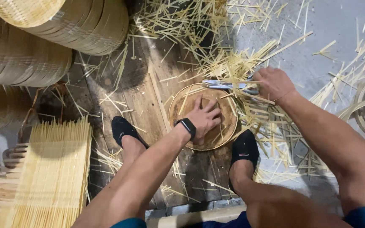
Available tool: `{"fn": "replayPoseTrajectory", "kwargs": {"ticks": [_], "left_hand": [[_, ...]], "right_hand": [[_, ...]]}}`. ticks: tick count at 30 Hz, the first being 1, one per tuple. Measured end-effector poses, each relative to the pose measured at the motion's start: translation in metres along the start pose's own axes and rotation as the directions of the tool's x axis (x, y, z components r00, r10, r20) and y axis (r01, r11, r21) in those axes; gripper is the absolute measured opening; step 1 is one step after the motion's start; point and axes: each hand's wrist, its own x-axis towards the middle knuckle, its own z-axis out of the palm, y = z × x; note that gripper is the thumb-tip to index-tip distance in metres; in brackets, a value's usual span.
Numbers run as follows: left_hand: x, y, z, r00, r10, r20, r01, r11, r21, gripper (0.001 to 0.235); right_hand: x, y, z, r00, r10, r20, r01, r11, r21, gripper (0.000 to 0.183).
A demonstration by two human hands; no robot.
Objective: The person sits on the floor weaving a bamboo basket lid. They weave thin bamboo strips into a flat woven panel, fit a circular bamboo rim around the panel, trim excess strips with scissors, and press the woven piece onto a round wooden form, handling bamboo strips, scissors, and a wooden mold.
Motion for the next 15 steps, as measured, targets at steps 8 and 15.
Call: {"fn": "replayPoseTrajectory", "kwargs": {"ticks": [8, 15], "left_hand": [[0.019, -0.009, 0.04, 0.99, 0.065, -0.124, -0.067, 0.998, -0.017, 0.062], [0.004, -0.016, 0.043, 0.963, 0.0, -0.271, -0.034, 0.992, -0.119, 0.066]], "right_hand": [[0.021, 0.001, 0.025, 0.998, -0.037, -0.057, 0.039, 0.998, 0.045, 0.029], [-0.025, 0.091, 0.016, 0.828, 0.497, 0.26, -0.544, 0.825, 0.154, 0.048]]}}
